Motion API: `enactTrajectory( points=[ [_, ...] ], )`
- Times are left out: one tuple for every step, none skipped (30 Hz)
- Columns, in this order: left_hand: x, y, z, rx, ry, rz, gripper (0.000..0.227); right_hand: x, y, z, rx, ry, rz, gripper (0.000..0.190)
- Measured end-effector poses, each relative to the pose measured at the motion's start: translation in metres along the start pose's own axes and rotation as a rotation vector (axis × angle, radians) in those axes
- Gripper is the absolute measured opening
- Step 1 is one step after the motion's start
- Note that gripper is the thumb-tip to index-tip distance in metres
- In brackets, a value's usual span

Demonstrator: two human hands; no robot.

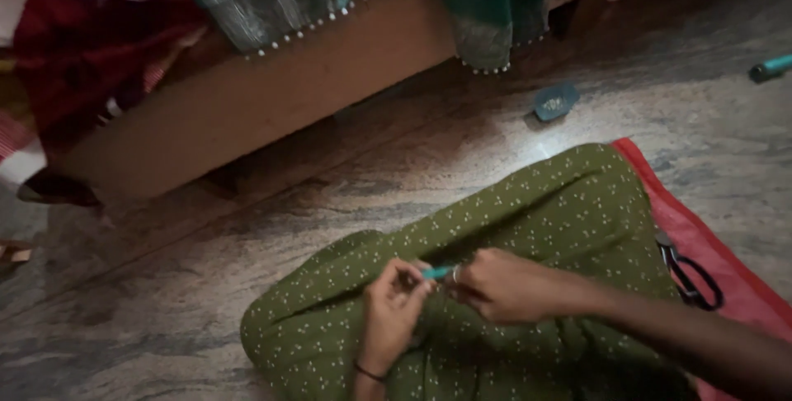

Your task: Trimming loose threads and inspecting the finishing of a green garment with a spool of thread.

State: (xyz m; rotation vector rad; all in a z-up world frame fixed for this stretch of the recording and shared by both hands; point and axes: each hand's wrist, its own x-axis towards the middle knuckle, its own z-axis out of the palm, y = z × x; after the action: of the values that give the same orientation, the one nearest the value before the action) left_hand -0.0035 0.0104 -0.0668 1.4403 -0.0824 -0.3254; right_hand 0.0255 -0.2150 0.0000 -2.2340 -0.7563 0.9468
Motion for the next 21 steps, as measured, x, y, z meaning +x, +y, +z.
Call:
enactTrajectory(
  points=[
    [0.0, 0.004, 0.0, -0.124, 0.009, 0.039, 0.017, -0.001, 0.004, 0.005, 0.009, -0.016, -0.009, 0.014],
    [0.004, 0.009, -0.002, -0.246, 0.019, 0.086, 0.016, 0.0, 0.008, 0.006, 0.011, -0.028, -0.023, 0.016],
    [0.003, 0.008, -0.008, -0.248, 0.02, 0.083, 0.016, 0.003, 0.019, 0.007, 0.014, -0.031, -0.021, 0.016],
    [0.002, 0.007, -0.015, -0.321, -0.142, 0.131, 0.016, 0.006, 0.03, 0.007, -0.013, -0.073, 0.025, 0.008],
    [0.002, 0.006, -0.022, -0.395, -0.304, 0.179, 0.015, 0.009, 0.041, 0.008, -0.04, -0.114, 0.072, 0.019],
    [0.001, 0.019, -0.021, -0.396, -0.299, 0.174, 0.015, 0.006, 0.035, -0.008, -0.036, -0.12, 0.072, 0.019],
    [0.0, 0.032, -0.02, -0.131, -0.311, 0.064, 0.013, 0.003, 0.029, -0.024, 0.028, -0.061, 0.136, 0.014],
    [0.001, 0.046, -0.02, 0.135, -0.315, -0.042, 0.012, 0.002, 0.023, -0.042, 0.084, -0.002, 0.198, 0.021],
    [0.005, 0.054, -0.016, 0.133, -0.307, -0.043, 0.012, 0.001, 0.036, -0.044, 0.081, -0.009, 0.194, 0.021],
    [0.006, 0.061, -0.011, 0.418, -0.118, -0.108, 0.009, -0.001, 0.048, -0.044, 0.084, 0.004, 0.076, 0.025],
    [0.008, 0.067, -0.006, 0.7, 0.073, -0.18, 0.006, -0.003, 0.061, -0.044, 0.087, 0.018, -0.041, 0.031],
    [0.01, 0.062, -0.006, 0.698, 0.083, -0.185, 0.006, -0.006, 0.057, -0.035, 0.085, 0.009, -0.047, 0.031],
    [0.011, 0.056, -0.006, 0.558, 0.255, -0.1, 0.007, -0.009, 0.053, -0.027, 0.096, -0.055, -0.161, 0.028],
    [0.015, 0.052, -0.007, 0.42, 0.42, -0.008, 0.009, -0.012, 0.049, -0.019, 0.106, -0.113, -0.273, 0.027],
    [0.019, 0.041, -0.015, 0.422, 0.426, -0.008, 0.009, -0.009, 0.048, -0.008, 0.105, -0.116, -0.279, 0.027],
    [0.023, 0.03, -0.021, 0.329, 0.502, 0.096, 0.01, -0.008, 0.049, 0.005, 0.066, -0.222, -0.204, 0.029],
    [0.028, 0.018, -0.027, 0.234, 0.576, 0.199, 0.011, -0.007, 0.049, 0.017, 0.026, -0.329, -0.131, 0.031],
    [0.03, 0.015, -0.033, 0.234, 0.577, 0.2, 0.011, -0.01, 0.049, 0.021, 0.025, -0.329, -0.132, 0.031],
    [0.033, 0.011, -0.039, 0.153, 0.565, 0.239, 0.011, -0.013, 0.049, 0.025, -0.082, -0.464, -0.051, 0.03],
    [0.032, 0.007, -0.046, 0.076, 0.553, 0.272, 0.012, -0.017, 0.048, 0.032, -0.186, -0.598, 0.031, 0.031],
    [0.03, 0.007, -0.047, 0.078, 0.555, 0.268, 0.012, -0.013, 0.052, 0.028, -0.183, -0.601, 0.028, 0.031]
  ],
)
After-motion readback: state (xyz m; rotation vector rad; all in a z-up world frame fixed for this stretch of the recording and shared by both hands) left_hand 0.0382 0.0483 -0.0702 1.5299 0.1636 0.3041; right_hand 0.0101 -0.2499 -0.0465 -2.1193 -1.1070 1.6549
